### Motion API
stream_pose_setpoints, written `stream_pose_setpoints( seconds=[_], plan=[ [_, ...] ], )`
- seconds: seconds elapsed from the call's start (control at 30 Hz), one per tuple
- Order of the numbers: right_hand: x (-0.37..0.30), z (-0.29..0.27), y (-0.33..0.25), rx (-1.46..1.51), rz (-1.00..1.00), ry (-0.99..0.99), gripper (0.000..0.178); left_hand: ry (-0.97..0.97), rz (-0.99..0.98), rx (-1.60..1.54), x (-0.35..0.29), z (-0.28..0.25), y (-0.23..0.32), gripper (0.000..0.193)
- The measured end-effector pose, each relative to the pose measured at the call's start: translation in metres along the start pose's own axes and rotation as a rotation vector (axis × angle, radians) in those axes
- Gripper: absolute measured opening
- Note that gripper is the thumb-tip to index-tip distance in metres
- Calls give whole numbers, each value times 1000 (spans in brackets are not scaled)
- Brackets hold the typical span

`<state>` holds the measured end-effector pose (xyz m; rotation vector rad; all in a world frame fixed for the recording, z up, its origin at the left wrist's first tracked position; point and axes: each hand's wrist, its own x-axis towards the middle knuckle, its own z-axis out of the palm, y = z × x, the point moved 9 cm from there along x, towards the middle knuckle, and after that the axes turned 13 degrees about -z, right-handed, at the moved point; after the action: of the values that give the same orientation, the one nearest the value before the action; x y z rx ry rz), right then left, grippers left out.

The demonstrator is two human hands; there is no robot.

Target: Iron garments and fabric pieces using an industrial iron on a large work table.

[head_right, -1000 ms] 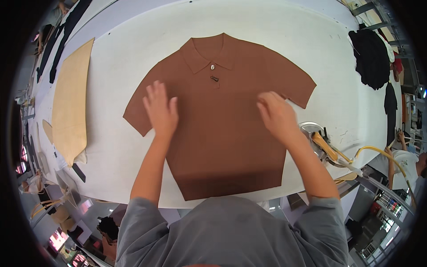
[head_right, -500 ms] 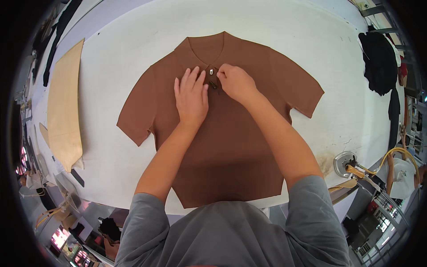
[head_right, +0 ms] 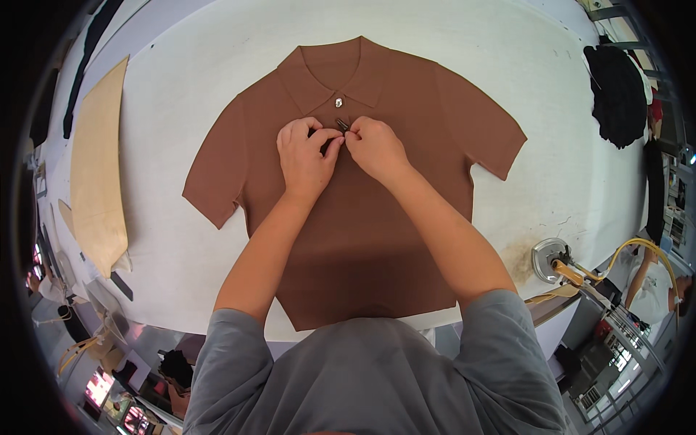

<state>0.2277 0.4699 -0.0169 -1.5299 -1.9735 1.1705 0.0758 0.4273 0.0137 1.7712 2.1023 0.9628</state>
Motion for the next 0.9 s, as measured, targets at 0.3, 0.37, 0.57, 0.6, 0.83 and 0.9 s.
stream_pose_setpoints(
  seconds=[0.3,0.37,0.57,0.6,0.83,0.9],
  plan=[
    [15,-28,-4,-183,25,32,21,19,67,25,18,-4,7,13],
    [26,-31,-12,-170,6,44,21,4,73,15,24,-4,6,13],
    [59,-30,-23,-201,42,36,21,-48,26,92,36,3,5,16],
    [62,-29,-23,-211,56,43,21,-27,1,61,39,0,3,16],
    [70,-20,-19,-251,81,7,20,-129,-30,47,62,12,-4,21],
    [68,-23,-17,-239,75,32,20,-122,-28,28,66,11,-4,20]
  ],
)
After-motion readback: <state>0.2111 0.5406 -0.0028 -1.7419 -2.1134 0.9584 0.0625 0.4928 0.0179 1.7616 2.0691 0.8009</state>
